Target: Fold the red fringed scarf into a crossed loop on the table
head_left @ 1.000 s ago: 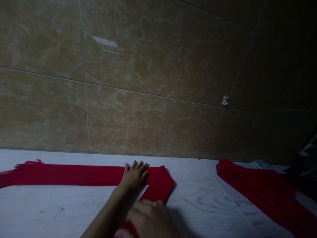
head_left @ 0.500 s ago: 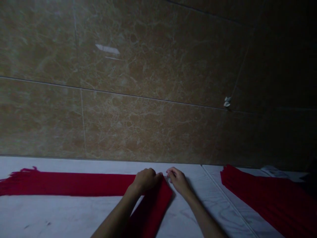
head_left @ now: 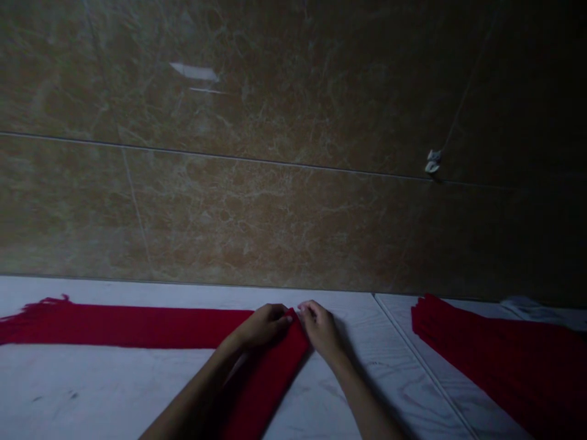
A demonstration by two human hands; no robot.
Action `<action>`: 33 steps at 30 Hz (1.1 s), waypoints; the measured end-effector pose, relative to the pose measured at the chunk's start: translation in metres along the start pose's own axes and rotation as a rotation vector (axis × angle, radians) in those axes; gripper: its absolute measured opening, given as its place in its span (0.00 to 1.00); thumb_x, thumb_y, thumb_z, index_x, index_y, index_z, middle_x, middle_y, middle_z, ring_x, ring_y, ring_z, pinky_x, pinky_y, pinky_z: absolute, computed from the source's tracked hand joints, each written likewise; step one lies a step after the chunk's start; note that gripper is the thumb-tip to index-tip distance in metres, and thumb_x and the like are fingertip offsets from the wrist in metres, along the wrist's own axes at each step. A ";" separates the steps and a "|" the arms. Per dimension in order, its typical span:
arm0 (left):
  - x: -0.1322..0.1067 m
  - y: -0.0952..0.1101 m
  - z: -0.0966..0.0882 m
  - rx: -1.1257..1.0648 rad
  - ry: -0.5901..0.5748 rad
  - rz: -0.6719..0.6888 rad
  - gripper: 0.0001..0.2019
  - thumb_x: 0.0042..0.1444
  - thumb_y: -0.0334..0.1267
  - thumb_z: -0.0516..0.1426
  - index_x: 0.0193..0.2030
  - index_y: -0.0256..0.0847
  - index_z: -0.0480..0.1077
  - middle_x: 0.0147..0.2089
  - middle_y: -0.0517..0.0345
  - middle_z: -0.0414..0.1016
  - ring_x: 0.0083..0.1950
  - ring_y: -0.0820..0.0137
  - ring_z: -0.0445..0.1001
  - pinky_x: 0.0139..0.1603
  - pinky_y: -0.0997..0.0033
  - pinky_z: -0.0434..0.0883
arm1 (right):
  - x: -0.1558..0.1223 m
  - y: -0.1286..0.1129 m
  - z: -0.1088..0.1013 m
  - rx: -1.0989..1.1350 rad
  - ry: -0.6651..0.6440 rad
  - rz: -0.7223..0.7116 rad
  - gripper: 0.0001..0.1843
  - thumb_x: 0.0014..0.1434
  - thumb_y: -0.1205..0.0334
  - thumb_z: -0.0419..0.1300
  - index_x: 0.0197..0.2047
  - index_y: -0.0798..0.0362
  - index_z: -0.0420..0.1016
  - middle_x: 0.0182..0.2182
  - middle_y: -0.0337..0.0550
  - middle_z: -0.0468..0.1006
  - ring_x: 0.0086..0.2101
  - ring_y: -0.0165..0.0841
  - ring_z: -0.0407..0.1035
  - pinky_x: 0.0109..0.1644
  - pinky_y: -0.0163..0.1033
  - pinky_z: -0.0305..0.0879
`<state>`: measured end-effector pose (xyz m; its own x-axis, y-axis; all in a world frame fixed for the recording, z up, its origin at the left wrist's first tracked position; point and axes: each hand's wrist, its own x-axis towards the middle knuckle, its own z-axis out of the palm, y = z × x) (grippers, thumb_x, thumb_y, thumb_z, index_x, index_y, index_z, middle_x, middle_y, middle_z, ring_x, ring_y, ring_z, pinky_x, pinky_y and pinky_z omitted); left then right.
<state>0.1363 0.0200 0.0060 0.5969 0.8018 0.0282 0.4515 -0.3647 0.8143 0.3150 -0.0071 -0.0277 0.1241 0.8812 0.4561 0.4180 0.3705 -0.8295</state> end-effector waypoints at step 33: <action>-0.178 0.027 -0.038 0.652 0.157 -0.424 0.21 0.62 0.56 0.48 0.40 0.43 0.74 0.40 0.47 0.80 0.38 0.59 0.79 0.38 0.66 0.69 | 0.002 -0.002 -0.005 0.106 -0.122 0.106 0.32 0.57 0.35 0.56 0.50 0.51 0.80 0.55 0.55 0.78 0.58 0.45 0.69 0.67 0.53 0.58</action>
<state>0.0171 -0.1147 0.0454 0.2086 0.9740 -0.0879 0.9459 -0.1781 0.2713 0.3189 -0.0072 -0.0237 0.0492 0.9436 0.3275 0.3105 0.2972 -0.9029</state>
